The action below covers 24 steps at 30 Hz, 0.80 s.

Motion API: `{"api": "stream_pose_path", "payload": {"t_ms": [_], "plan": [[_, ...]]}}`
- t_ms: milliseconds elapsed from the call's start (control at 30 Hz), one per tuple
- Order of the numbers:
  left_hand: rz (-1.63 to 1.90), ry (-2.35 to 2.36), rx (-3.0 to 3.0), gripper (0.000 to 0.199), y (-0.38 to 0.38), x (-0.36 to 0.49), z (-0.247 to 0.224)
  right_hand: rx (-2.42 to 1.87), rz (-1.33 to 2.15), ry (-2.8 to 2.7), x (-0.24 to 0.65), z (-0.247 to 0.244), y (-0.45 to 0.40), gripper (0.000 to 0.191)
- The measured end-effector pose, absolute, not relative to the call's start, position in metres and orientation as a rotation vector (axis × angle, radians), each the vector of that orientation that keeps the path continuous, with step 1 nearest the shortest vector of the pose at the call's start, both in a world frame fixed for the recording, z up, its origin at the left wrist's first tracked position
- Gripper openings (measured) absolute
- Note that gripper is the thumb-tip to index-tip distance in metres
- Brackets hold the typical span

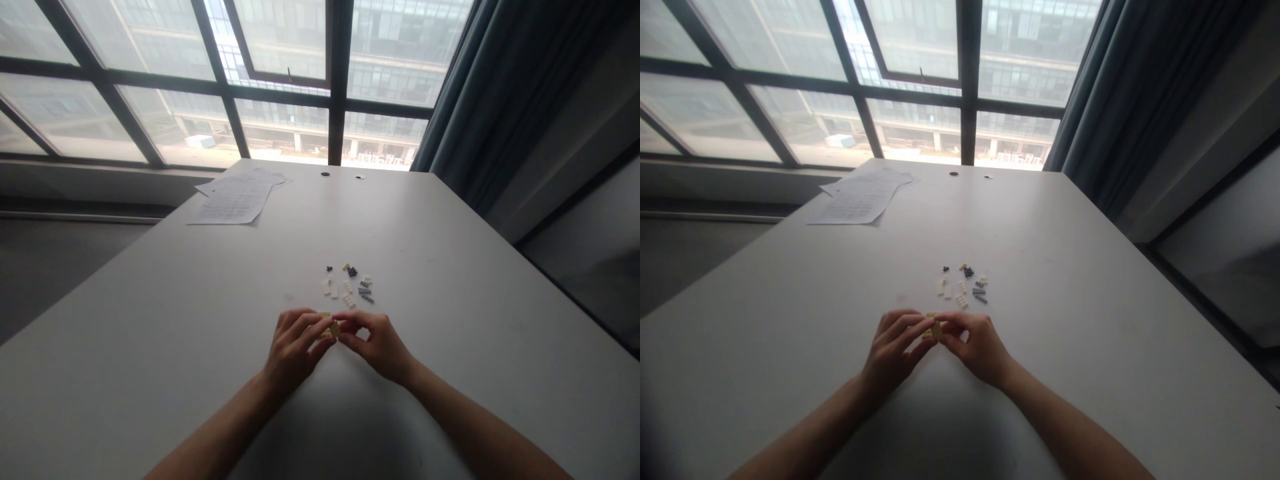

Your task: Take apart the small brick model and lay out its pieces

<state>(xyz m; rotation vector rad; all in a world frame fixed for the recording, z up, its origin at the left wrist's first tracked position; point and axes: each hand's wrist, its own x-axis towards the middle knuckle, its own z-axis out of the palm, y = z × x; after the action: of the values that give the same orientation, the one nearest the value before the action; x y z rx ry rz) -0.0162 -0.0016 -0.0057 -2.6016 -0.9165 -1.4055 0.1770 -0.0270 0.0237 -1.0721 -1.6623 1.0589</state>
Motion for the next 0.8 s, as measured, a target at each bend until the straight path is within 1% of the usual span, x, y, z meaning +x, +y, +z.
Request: {"api": "stream_pose_path", "payload": {"t_ms": [133,400,600,700,800], "plan": [[-1.388,-0.903,-2.624,0.031,-0.001,-0.017,-0.008,-1.104,0.883,-1.765,0.179,0.025,-0.027,0.023],[-1.420,-0.891,-2.628,0.030,-0.001,-0.016,-0.004,-1.139,0.822,-1.755,0.176,0.019,-0.027,0.021],[-1.418,-0.957,-2.592,0.036,0.001,-0.017,-0.007,-1.248,0.639,-1.787,0.199,0.024,-0.019,0.020],[-1.404,-0.978,-2.583,0.027,0.001,-0.016,-0.007,-1.345,0.584,-1.815,0.217,0.024,-0.017,0.019],[-1.254,-0.960,-2.666,0.021,-0.001,-0.015,-0.005,-1.461,0.571,-1.892,0.229,0.018,-0.019,0.019]]}}
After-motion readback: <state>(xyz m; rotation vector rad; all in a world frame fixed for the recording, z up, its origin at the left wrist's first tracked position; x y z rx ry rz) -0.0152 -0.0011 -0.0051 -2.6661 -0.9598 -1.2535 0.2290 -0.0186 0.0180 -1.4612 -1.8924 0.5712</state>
